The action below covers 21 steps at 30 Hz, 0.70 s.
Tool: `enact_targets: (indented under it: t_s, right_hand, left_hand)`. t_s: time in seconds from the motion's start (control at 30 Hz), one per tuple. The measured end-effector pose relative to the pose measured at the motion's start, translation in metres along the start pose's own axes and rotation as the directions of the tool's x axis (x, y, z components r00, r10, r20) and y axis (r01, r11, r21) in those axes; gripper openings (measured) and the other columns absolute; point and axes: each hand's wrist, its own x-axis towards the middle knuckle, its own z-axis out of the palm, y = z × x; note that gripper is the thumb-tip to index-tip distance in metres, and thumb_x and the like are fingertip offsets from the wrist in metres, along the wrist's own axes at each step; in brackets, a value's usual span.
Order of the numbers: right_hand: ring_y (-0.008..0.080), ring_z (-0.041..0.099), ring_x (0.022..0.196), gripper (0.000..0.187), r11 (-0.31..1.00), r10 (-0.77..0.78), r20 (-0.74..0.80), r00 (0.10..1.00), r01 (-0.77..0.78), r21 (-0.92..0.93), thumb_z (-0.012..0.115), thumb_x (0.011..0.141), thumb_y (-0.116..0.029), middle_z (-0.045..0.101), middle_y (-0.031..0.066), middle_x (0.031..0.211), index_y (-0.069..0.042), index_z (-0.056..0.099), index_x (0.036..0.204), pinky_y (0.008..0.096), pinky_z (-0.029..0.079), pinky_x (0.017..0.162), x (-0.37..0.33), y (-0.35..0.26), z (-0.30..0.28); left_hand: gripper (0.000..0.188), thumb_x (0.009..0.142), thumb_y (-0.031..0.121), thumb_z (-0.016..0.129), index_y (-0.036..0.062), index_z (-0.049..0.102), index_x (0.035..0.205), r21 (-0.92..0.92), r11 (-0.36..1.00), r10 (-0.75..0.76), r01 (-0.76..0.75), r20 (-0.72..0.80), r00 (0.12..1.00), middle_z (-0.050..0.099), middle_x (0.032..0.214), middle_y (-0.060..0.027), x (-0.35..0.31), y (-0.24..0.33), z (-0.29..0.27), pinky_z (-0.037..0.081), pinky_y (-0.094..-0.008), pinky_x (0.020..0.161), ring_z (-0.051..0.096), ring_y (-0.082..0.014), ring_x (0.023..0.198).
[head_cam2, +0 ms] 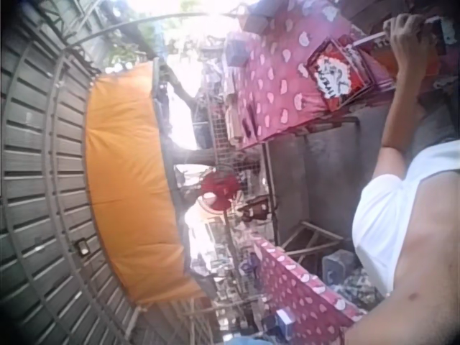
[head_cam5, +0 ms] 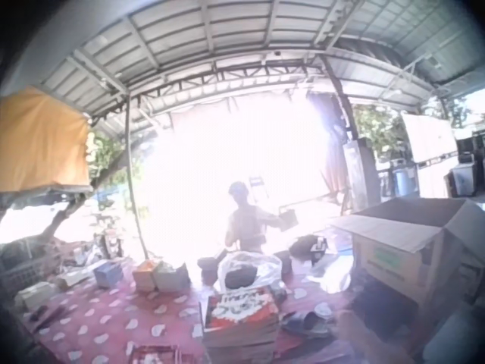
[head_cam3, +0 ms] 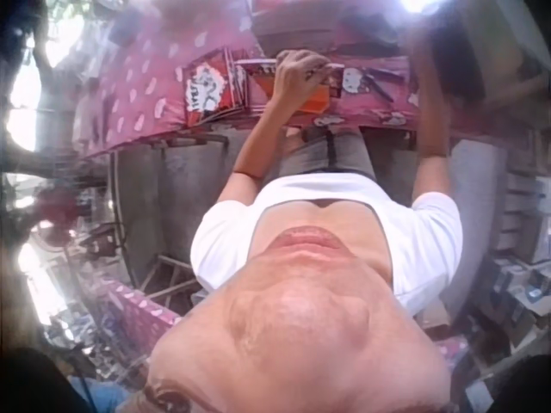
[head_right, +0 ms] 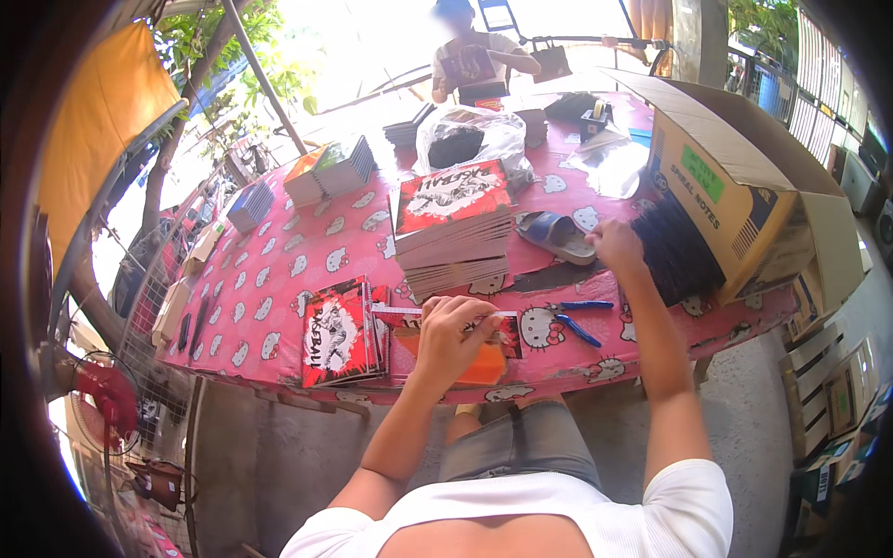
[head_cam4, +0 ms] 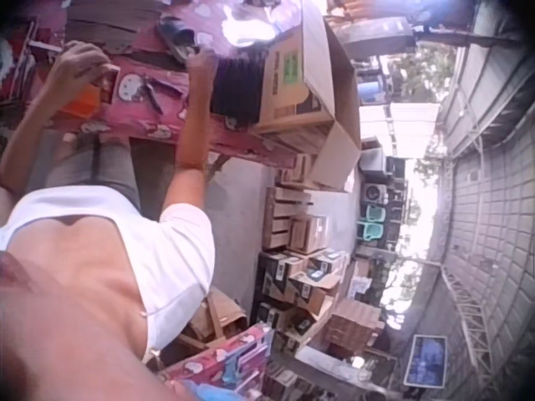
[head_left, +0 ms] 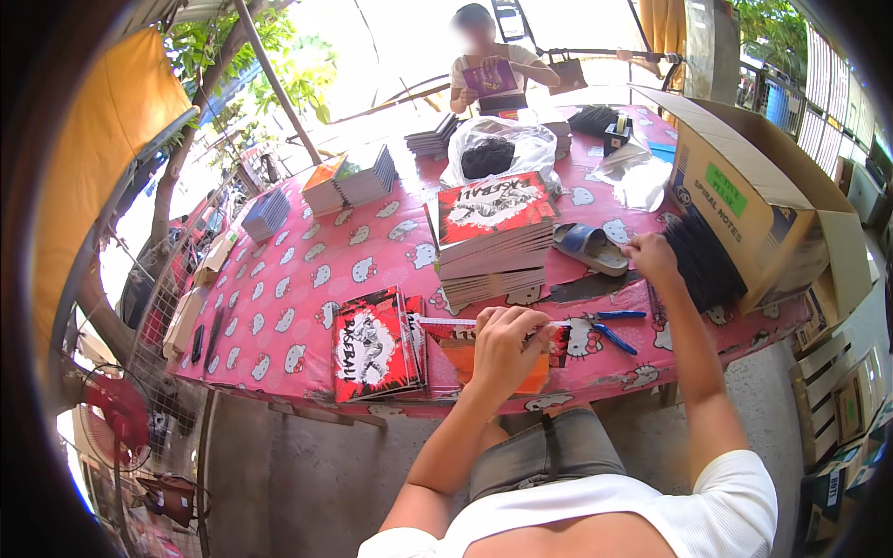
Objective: The person inserts a spiral binding into pre-punched holes in a notebook cover and pages, using pliers to trim and crimp the ends of the spiral.
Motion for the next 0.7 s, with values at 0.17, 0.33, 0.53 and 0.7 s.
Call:
enact_targets:
  t_s: [0.17,0.33,0.53,0.7]
  right_hand:
    - [0.0257,0.063,0.082,0.015,0.846,-0.281,-0.007,0.960,0.252,0.471,0.066,0.078,-0.007,0.064,0.0157,0.083,-0.002,0.063,0.092,0.0357,0.048,0.071,-0.096,-0.055,0.001]
    - [0.0082,0.057,0.065,0.017,0.755,-0.249,0.077,0.966,0.144,0.639,0.063,0.085,-0.007,0.060,0.0017,0.073,-0.001,0.058,0.100,0.0233,0.046,0.058,-0.138,-0.081,-0.004]
    - [0.0068,0.055,0.060,0.021,0.736,-0.196,0.109,0.975,0.072,0.673,0.066,0.085,-0.022,0.062,0.0033,0.066,-0.003,0.066,0.095,0.0229,0.043,0.053,-0.143,-0.087,0.009]
    - [0.0069,0.054,0.061,0.019,0.733,-0.235,-0.053,0.971,0.212,0.646,0.068,0.084,-0.021,0.062,0.0048,0.070,-0.002,0.066,0.089,0.0226,0.042,0.054,-0.134,-0.087,0.001]
  left_hand:
    - [0.015,0.075,0.025,0.072,0.0139,0.072,0.085,0.268,0.963,0.048,0.004,-0.188,0.981,0.066,0.087,-0.0020,-0.001,0.018,-0.003,0.036,-0.0386,0.084,0.059,-0.0224,0.085]
    - [0.016,0.075,0.025,0.071,0.0155,0.073,0.089,0.152,0.986,0.085,-0.062,-0.156,0.984,0.067,0.086,-0.0028,-0.005,0.005,0.003,0.036,-0.0390,0.085,0.060,-0.0208,0.083]
    - [0.015,0.077,0.024,0.070,0.0116,0.071,0.086,0.018,1.000,-0.004,0.005,-0.069,0.998,0.067,0.082,-0.0030,-0.006,0.011,-0.004,0.038,-0.0359,0.083,0.060,-0.0188,0.077]
    - [0.016,0.077,0.025,0.069,0.0099,0.069,0.083,-0.006,1.000,0.002,-0.002,-0.055,0.998,0.065,0.078,-0.0028,-0.009,0.007,-0.004,0.038,-0.0367,0.085,0.060,-0.0205,0.076]
